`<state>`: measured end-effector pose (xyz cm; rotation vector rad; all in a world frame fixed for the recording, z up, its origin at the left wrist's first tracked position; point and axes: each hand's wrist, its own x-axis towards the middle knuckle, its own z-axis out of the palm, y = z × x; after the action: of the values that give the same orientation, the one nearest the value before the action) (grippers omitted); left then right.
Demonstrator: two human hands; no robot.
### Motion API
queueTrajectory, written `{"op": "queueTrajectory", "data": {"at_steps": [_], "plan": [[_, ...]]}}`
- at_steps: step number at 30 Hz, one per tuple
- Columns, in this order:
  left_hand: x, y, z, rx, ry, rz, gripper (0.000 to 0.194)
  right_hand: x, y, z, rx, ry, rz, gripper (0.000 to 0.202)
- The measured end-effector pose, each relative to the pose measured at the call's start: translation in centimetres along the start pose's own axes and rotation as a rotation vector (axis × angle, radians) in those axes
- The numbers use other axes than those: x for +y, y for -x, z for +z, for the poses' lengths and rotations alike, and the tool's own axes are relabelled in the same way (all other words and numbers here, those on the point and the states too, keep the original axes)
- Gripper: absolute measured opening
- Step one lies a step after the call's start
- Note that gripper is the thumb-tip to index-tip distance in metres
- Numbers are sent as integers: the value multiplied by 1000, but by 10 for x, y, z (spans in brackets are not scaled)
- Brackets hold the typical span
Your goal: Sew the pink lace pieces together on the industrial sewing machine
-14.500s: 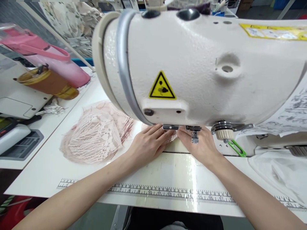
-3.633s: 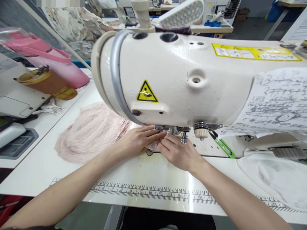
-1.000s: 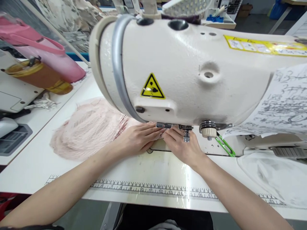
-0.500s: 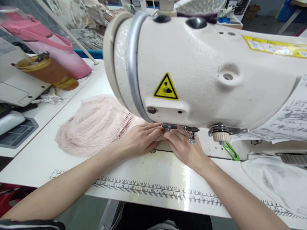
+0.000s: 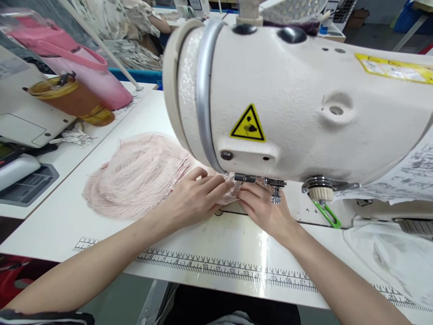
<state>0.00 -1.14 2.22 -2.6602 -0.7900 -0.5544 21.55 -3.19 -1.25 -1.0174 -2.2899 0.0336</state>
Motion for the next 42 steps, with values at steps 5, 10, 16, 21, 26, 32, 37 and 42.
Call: {"op": "queueTrajectory", "data": {"at_steps": [5,10,16,21,26,32,37,42], "plan": [[-3,-1,-9,-20,-55,-16,14,1,-1,-1,-16,13,-14,15],[-4,-2,-3,22,23,-5,17,-1,-1,-1,-2,25,-1,15],[-6,-4,9,70,146,15,27,0,1,-1,16,28,-6,13],[-9,0,13,-17,217,77,9,2,5,0,28,5,0,17],[-8,1,14,8,161,136,14,2,5,3,2,56,72,16],[-7,-2,14,27,118,145,21,-3,0,1,-42,208,-4,13],[-4,-4,15,52,106,77,22,-5,-2,-2,-24,167,-70,21],[-2,1,24,-36,162,57,35,-3,-4,-2,-16,113,-71,22]]}}
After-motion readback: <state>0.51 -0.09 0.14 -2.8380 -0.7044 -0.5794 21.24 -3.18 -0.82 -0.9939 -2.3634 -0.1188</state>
